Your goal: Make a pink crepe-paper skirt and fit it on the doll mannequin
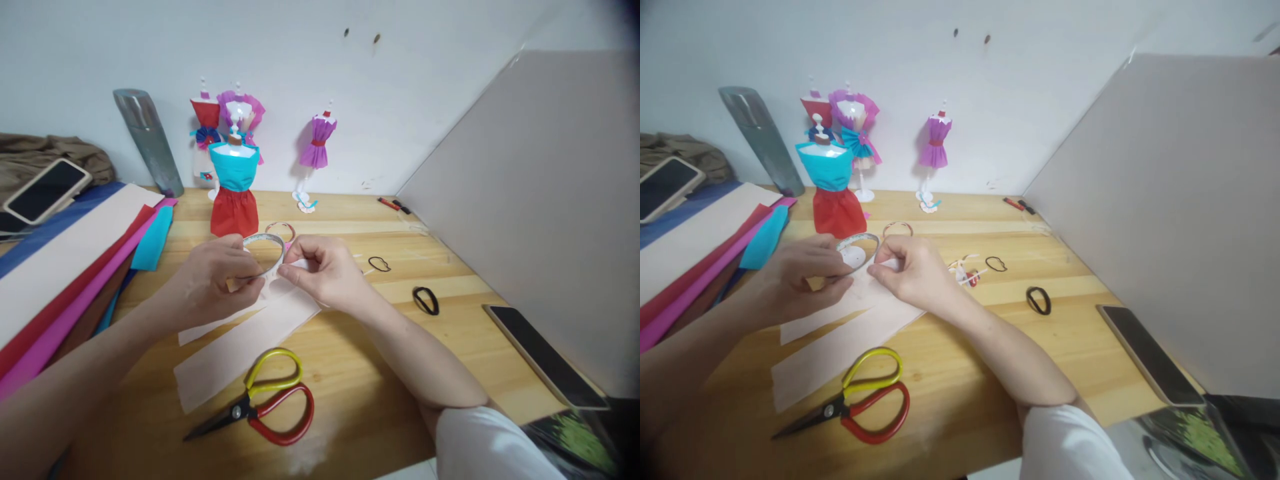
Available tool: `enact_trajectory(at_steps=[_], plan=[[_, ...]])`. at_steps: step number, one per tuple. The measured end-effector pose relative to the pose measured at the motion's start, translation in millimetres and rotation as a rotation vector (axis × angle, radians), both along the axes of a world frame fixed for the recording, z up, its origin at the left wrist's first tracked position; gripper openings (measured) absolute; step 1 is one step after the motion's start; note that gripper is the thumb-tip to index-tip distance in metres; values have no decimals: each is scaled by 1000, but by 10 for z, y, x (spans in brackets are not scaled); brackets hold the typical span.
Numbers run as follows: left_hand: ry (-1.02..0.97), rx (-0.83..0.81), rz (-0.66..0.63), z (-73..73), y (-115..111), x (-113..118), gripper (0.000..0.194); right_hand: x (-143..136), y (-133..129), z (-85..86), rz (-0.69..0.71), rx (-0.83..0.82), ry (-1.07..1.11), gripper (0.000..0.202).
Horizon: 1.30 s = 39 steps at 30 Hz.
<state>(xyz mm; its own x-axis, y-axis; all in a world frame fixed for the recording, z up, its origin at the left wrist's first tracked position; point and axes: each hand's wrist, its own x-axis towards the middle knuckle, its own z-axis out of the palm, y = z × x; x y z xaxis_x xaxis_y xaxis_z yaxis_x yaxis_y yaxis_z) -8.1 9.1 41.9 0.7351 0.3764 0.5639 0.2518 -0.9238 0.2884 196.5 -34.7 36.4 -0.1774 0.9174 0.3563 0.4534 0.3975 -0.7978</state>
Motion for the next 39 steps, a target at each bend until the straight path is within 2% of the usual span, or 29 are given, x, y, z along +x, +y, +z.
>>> enact_trajectory(at_steps=[5, 11, 18, 28, 39], plan=[[25, 2, -44, 34, -27, 7, 30, 13, 27, -14, -31, -64, -9, 19], [94, -104, -160, 20, 21, -37, 32, 62, 77, 0, 55, -193, 16, 25], [58, -218, -122, -3, 97, -77, 27, 138, 47, 102, 145, -169, 13, 19], [96, -162, -99, 0, 89, -74, 27, 160, 22, 135, 94, -99, -201, 11], [75, -42, -66, -58, 115, -45, 32, 124, -4, 110, 158, -74, -135, 10]])
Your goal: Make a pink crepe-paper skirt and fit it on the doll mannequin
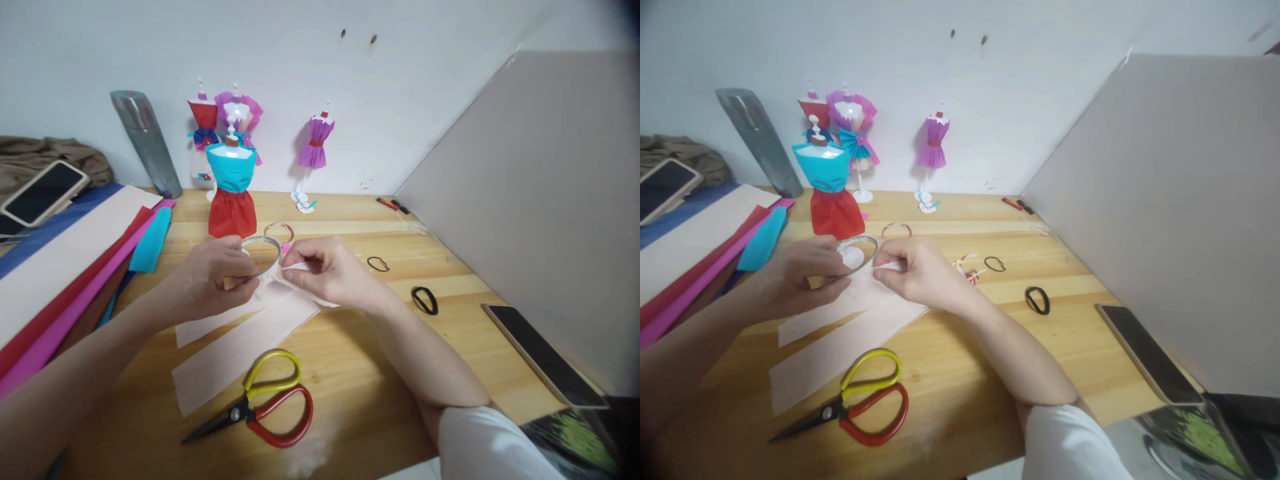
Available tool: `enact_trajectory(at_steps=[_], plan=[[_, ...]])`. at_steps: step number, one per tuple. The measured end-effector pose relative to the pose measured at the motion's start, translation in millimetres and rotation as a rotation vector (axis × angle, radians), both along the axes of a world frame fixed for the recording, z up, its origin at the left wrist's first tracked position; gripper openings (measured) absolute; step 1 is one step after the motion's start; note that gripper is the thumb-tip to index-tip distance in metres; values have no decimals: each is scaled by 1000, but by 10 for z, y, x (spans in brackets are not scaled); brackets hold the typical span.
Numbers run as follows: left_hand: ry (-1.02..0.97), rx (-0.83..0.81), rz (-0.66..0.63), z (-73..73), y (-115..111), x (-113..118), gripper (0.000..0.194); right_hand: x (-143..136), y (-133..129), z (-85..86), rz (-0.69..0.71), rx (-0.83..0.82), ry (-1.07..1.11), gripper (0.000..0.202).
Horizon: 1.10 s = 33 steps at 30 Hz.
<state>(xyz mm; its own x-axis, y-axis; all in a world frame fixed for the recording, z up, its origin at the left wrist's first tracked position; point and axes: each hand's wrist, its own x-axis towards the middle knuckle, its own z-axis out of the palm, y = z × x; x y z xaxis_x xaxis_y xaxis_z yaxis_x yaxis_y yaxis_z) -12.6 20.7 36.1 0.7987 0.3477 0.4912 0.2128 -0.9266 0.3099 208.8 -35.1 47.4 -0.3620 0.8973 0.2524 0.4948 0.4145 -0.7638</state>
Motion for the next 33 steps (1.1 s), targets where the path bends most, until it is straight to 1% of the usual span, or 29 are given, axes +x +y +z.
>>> enact_trajectory(at_steps=[6, 11, 17, 26, 30, 33], plan=[[-19, 41, -18, 0, -16, 14, 34, 8, 33, -30, 67, -62, 82, 10], [-35, 55, -33, 25, -34, 15, 32, 3, 42, -26, -3, -52, 47, 10], [-33, 46, -33, 42, -51, 15, 32, -11, 34, -11, -45, -55, 17, 12], [-1, 39, -33, 125, -99, 41, 31, -21, 31, -43, -68, -50, -1, 16], [6, 39, -37, 109, -105, 39, 29, -45, 27, -32, -99, -75, -16, 18], [20, 41, -52, 84, -100, 31, 29, -58, 26, -24, -143, -59, -12, 23]])
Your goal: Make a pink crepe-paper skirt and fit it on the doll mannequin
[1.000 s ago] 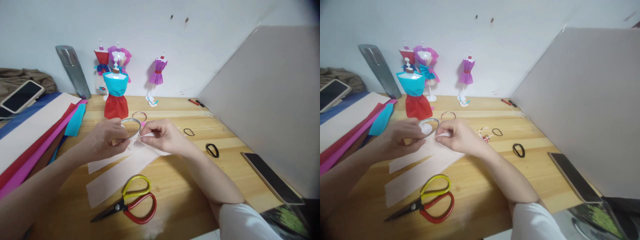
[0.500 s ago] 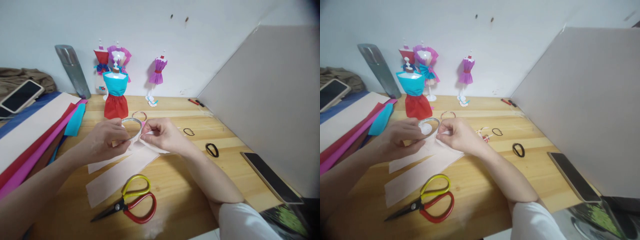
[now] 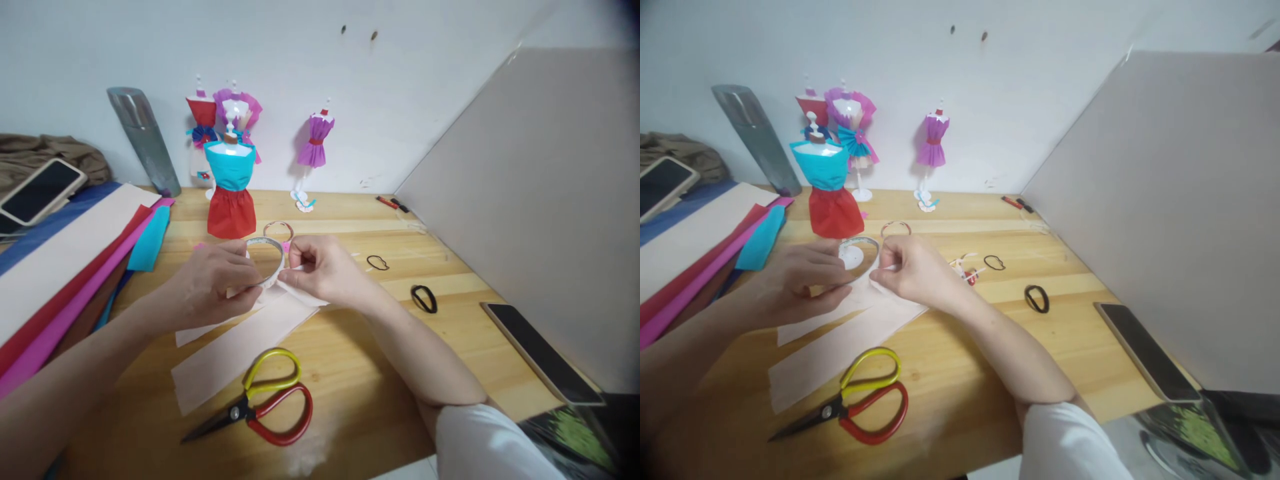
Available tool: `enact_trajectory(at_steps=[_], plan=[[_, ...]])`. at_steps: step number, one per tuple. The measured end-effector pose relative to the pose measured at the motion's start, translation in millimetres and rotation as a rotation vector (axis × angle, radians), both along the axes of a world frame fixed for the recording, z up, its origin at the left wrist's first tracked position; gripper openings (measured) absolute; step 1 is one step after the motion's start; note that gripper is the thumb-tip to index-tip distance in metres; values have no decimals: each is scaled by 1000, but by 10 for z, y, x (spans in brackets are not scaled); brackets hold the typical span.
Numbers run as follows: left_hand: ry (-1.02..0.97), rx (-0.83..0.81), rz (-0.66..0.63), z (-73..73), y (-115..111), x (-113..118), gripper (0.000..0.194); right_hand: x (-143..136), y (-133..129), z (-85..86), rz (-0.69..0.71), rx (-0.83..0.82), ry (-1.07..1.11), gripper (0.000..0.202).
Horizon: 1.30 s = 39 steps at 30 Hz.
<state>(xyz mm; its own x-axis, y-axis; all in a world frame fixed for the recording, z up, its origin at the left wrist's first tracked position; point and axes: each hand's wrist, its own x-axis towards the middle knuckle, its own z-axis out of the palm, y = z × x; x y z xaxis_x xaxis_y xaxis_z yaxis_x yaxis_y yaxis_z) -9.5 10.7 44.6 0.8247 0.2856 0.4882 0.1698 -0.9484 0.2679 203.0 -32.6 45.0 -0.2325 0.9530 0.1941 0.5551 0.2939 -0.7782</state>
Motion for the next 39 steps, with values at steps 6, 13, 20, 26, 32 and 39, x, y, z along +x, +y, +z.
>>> enact_trajectory(at_steps=[6, 13, 20, 26, 32, 39], plan=[[48, -6, -7, -2, 15, -14, 26, 7, 3, -24, 146, 32, 7, 13], [-143, 42, 121, -54, 70, -28, 16, 116, 18, 45, 139, -162, 110, 14], [-468, -191, 282, -16, -23, -133, 19, 187, 57, 57, -52, -303, 447, 21], [-392, -685, 359, -258, -82, 56, 36, 135, 93, 67, -120, -403, 773, 29], [-416, -1064, 212, -323, -246, 330, 26, 21, 32, 41, -4, -401, 817, 28], [-592, -1278, 263, -270, -349, 310, 22, -39, 9, 1, -30, -342, 748, 28]])
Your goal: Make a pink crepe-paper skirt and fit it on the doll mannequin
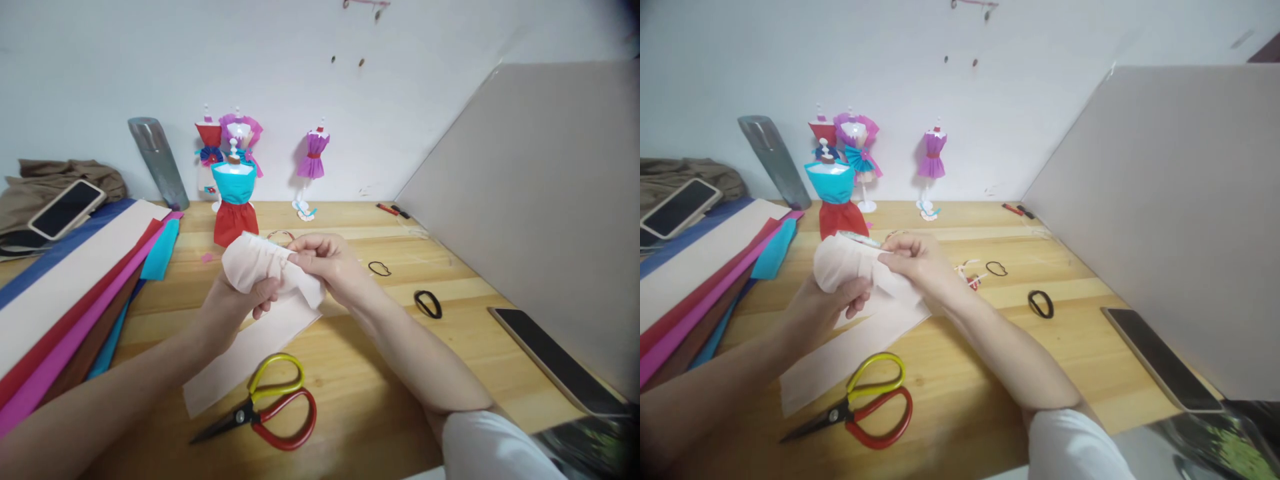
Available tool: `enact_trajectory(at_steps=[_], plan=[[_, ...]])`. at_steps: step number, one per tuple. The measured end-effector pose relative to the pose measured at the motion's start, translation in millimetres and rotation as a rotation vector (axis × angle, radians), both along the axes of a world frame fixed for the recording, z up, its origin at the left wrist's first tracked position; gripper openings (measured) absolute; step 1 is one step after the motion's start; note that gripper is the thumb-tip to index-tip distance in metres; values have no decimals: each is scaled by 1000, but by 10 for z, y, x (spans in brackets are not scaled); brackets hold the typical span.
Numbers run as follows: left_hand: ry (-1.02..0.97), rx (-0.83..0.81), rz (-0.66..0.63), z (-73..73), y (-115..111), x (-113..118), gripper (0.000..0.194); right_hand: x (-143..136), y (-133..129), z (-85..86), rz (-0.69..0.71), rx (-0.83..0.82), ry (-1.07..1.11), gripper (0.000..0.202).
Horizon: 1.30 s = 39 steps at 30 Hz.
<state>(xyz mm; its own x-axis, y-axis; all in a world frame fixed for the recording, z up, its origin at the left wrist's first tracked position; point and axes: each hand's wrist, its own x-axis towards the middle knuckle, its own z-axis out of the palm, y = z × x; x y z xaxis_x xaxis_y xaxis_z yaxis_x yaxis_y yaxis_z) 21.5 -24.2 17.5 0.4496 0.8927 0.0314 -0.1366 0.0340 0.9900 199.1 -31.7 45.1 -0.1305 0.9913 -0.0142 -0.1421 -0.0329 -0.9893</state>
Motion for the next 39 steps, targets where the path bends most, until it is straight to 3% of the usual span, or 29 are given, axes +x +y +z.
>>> enact_trajectory(at_steps=[6, 10, 15, 21, 26, 32, 39], plan=[[-77, -61, -88, 9, 10, -11, 24, 66, 38, -46, -118, 214, -271, 20], [-2, -16, -93, -10, 14, -7, 25, 53, 29, -72, -134, 289, -337, 17], [-21, -39, 50, -27, -8, 7, 31, 34, 17, -57, -154, 298, -347, 16], [-59, -63, -12, -26, -6, 14, 29, 28, 26, -51, -193, 307, -349, 14], [-198, -98, 99, 23, -38, 24, 43, 33, 25, -71, -192, 324, -369, 16], [-246, -202, 163, 88, -71, 40, 39, 9, 2, -100, -198, 364, -371, 12], [-344, -380, 113, 54, -19, 27, 29, -50, -18, -114, -235, 386, -384, 14]])
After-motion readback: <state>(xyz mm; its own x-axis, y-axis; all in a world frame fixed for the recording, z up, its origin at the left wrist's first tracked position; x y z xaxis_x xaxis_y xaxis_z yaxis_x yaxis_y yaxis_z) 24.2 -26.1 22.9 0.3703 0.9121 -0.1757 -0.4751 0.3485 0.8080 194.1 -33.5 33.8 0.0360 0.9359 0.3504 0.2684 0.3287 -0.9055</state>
